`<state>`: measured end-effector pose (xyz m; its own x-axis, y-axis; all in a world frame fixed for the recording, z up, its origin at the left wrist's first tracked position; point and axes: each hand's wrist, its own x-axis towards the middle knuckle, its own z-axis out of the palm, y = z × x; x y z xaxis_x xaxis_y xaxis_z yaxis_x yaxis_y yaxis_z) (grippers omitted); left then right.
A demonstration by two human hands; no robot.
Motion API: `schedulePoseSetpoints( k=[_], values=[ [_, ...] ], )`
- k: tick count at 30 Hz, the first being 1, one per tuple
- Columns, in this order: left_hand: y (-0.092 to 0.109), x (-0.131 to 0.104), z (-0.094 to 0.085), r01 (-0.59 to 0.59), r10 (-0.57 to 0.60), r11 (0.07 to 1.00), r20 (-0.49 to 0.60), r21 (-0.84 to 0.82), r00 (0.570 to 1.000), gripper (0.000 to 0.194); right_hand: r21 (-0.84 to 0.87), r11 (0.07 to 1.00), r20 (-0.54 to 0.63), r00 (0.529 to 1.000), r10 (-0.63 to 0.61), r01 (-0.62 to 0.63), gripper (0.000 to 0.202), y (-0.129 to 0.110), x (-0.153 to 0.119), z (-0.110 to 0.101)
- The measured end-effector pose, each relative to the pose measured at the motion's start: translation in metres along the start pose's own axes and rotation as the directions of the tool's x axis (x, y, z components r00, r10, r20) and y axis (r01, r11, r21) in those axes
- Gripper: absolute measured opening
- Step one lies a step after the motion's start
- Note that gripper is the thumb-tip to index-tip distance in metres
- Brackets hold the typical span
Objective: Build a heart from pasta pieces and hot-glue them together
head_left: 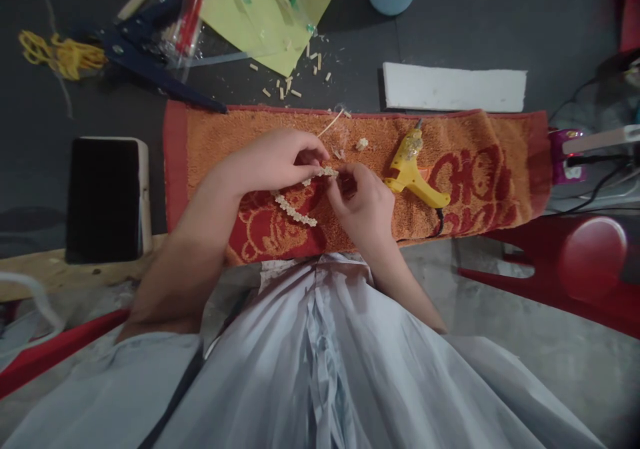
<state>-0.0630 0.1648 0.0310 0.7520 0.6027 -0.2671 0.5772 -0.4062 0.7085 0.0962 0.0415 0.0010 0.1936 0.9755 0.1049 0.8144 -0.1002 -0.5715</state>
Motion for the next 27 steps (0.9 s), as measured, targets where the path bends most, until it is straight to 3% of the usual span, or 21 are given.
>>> schedulePoseSetpoints(
  k=[15,23,27],
  values=[
    [0.003,0.007,0.0,-0.027,0.025,0.999,0.05,0.036,0.998,0.029,0.173,0.984,0.011,0.999,0.035,-0.037,0.022,0.003,-0.001,-0.002],
    [0.0,0.016,-0.001,-0.066,0.063,0.997,0.092,0.029,0.994,0.025,0.477,0.857,0.141,0.979,0.145,-0.196,0.034,0.01,0.005,-0.003],
    [-0.002,0.015,-0.002,-0.065,0.066,0.998,0.093,-0.016,0.993,0.027,0.524,0.814,0.241,0.96,0.141,-0.251,0.039,0.013,0.013,-0.008]
  ],
)
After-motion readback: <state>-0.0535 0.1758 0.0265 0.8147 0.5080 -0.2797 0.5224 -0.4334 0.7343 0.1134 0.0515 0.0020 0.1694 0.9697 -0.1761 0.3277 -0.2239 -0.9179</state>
